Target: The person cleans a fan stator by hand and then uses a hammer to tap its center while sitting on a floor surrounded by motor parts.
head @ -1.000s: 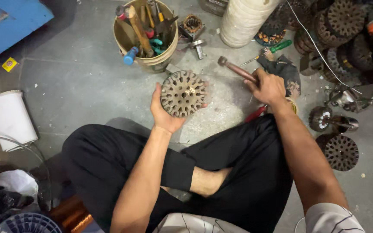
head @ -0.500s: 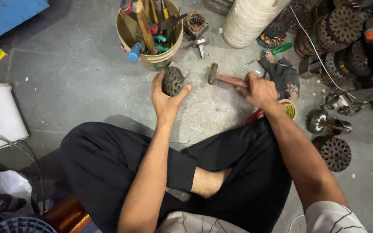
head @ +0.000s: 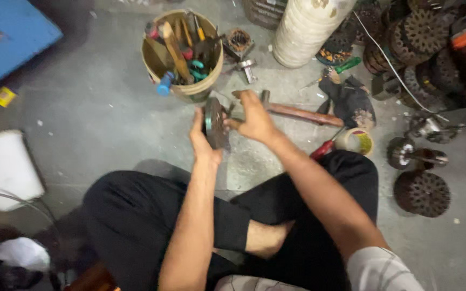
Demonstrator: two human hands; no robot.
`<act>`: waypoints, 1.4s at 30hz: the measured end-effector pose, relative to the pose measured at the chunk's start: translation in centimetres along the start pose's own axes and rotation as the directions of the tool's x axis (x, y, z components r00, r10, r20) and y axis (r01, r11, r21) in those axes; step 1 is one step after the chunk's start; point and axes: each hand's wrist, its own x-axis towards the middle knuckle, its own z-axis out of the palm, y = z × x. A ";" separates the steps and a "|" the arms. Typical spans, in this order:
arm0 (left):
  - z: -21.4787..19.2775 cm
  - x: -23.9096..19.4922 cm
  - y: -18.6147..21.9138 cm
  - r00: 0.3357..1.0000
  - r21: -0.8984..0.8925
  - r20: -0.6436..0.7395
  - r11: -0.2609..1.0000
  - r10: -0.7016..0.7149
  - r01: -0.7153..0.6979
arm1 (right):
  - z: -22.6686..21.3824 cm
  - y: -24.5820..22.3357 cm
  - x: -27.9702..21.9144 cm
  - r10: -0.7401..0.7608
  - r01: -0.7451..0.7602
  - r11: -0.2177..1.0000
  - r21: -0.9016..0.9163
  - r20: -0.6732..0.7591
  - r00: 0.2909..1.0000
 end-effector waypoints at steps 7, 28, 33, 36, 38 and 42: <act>-0.4 0.6 1.0 0.910 0.314 -0.278 0.925 0.306 -0.215 | 3.3 0.1 -0.4 0.034 -0.034 0.997 -0.071 -0.006 0.999; -1.1 0.4 -0.8 0.825 0.736 -0.364 0.676 0.432 -0.029 | 2.2 2.1 -5.1 0.541 -0.522 0.648 0.555 0.147 0.828; -2.9 1.0 -1.9 0.844 0.519 -0.366 0.839 0.392 -0.164 | 2.9 2.9 -4.2 0.559 -0.507 0.615 0.605 0.119 0.820; -2.8 0.7 -2.5 0.833 0.663 -0.296 0.728 0.468 -0.174 | 3.0 3.2 -4.2 0.564 -0.512 0.624 0.590 0.113 0.818; -2.3 0.2 -2.5 0.860 0.711 -0.219 0.679 0.461 -0.183 | 2.9 3.1 -4.4 0.553 -0.502 0.642 0.579 0.104 0.827; -1.5 -0.3 -2.2 0.877 0.689 -0.159 0.687 0.453 -0.230 | -0.7 5.6 -3.4 0.409 -0.412 0.883 0.223 0.065 0.910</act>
